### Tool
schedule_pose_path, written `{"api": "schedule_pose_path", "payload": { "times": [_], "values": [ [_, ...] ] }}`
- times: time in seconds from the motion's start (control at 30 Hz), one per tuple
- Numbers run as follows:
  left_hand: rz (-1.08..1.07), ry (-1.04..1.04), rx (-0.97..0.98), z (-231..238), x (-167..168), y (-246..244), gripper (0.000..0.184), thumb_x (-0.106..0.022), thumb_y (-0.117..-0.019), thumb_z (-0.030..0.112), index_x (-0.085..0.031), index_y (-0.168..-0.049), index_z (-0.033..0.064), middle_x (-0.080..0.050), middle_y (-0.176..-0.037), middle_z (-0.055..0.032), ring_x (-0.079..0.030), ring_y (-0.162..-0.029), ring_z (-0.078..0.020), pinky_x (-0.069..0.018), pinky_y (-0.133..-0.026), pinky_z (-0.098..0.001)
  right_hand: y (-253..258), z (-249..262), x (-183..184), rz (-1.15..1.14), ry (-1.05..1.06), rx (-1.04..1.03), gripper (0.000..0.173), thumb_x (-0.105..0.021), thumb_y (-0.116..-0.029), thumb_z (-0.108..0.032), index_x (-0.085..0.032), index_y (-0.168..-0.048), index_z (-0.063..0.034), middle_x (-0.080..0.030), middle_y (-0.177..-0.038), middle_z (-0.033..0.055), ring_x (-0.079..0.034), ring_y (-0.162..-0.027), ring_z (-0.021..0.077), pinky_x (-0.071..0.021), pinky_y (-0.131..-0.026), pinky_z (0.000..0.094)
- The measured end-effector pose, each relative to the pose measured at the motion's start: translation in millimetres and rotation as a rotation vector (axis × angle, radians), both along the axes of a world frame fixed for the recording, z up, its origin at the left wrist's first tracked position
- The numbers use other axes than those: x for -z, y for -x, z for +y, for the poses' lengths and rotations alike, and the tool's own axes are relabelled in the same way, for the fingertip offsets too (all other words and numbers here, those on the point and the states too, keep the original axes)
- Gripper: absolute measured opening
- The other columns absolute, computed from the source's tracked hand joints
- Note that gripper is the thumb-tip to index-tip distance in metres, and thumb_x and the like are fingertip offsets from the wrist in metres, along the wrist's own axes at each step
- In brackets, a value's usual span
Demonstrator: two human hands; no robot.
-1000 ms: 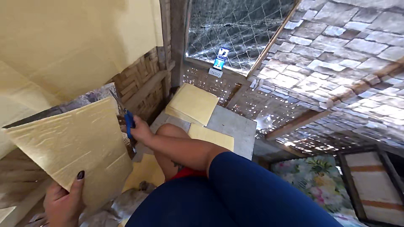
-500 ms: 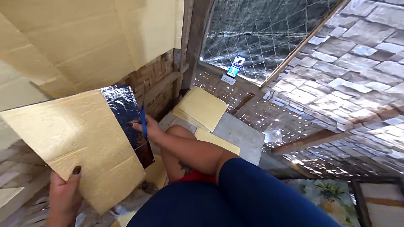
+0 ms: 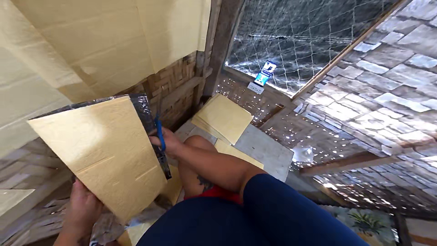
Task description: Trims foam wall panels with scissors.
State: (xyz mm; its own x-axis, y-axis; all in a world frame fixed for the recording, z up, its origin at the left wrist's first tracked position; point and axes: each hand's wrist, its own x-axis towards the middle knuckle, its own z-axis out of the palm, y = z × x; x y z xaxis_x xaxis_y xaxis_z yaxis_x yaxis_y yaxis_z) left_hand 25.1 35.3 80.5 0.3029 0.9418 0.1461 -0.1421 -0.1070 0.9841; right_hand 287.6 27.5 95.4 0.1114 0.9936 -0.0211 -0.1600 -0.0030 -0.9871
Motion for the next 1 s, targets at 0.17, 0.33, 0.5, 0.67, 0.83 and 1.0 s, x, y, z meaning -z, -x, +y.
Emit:
{"api": "schedule_pose_path", "payload": {
  "times": [0.17,0.33,0.5,0.67,0.83,1.0],
  "values": [
    [0.203,-0.007,-0.102,-8.7,2.6,-6.1,0.071,-0.010,-0.1090,0.050,-0.011,-0.155,-0.0035,-0.046,-0.149,-0.0079,-0.050,-0.132,-0.0020,-0.0455,-0.110,-0.0255,-0.9,-1.4,5.0,0.065,0.044,-0.026,0.025,-0.059,-0.1004,-0.010,-0.059,-0.122,0.0028,-0.061,-0.095,0.0067,-0.056,-0.080,0.0069,-0.0506,-0.074,0.0260],
    [0.465,-0.039,-0.166,-6.3,12.8,-1.1,0.069,-0.020,-0.1085,0.040,-0.016,-0.156,-0.0103,-0.041,-0.152,-0.0275,-0.047,-0.138,-0.0160,-0.0406,-0.115,-0.0312,6.7,-0.4,11.3,0.131,0.062,-0.013,0.033,-0.058,-0.1013,-0.023,-0.057,-0.127,-0.0026,-0.065,-0.098,0.0048,-0.062,-0.085,0.0092,-0.0548,-0.079,0.0305],
    [0.256,-0.004,-0.209,-2.4,11.6,-10.0,0.100,-0.028,-0.0994,0.072,-0.010,-0.158,-0.0065,-0.038,-0.156,-0.0220,-0.048,-0.137,-0.0112,-0.0432,-0.113,-0.0281,15.6,2.7,14.8,0.267,0.044,0.061,0.041,-0.051,-0.1056,-0.034,-0.054,-0.132,-0.0024,-0.068,-0.106,0.0087,-0.067,-0.097,0.0152,-0.0571,-0.088,0.0366],
    [0.122,0.029,-0.198,3.1,10.1,-9.9,0.080,-0.045,-0.1030,0.051,-0.022,-0.156,-0.0041,-0.052,-0.142,-0.0157,-0.061,-0.119,-0.0093,-0.0551,-0.099,-0.0278,13.6,3.6,13.3,0.130,-0.023,0.010,0.045,-0.062,-0.0986,-0.023,-0.051,-0.137,-0.0010,-0.067,-0.112,0.0092,-0.066,-0.100,0.0138,-0.0569,-0.089,0.0352],
    [-0.033,0.034,-0.172,11.2,18.3,-5.7,0.080,-0.065,-0.0955,0.045,-0.031,-0.149,-0.0036,-0.063,-0.125,-0.0106,-0.069,-0.105,-0.0140,-0.0614,-0.089,-0.0328,13.1,2.0,8.0,0.043,-0.018,-0.029,0.044,-0.073,-0.0905,-0.012,-0.055,-0.127,0.0035,-0.070,-0.102,0.0099,-0.070,-0.093,0.0147,-0.0602,-0.085,0.0334],
    [-0.106,0.099,-0.149,11.6,10.5,-2.8,0.065,-0.070,-0.0935,0.020,-0.036,-0.144,-0.0025,-0.068,-0.119,-0.0099,-0.071,-0.101,-0.0164,-0.0622,-0.089,-0.0352,10.0,2.2,4.8,-0.019,0.005,-0.021,0.047,-0.075,-0.0887,-0.011,-0.054,-0.128,0.0043,-0.070,-0.105,0.0111,-0.070,-0.095,0.0148,-0.0601,-0.085,0.0325]
  ]
}}
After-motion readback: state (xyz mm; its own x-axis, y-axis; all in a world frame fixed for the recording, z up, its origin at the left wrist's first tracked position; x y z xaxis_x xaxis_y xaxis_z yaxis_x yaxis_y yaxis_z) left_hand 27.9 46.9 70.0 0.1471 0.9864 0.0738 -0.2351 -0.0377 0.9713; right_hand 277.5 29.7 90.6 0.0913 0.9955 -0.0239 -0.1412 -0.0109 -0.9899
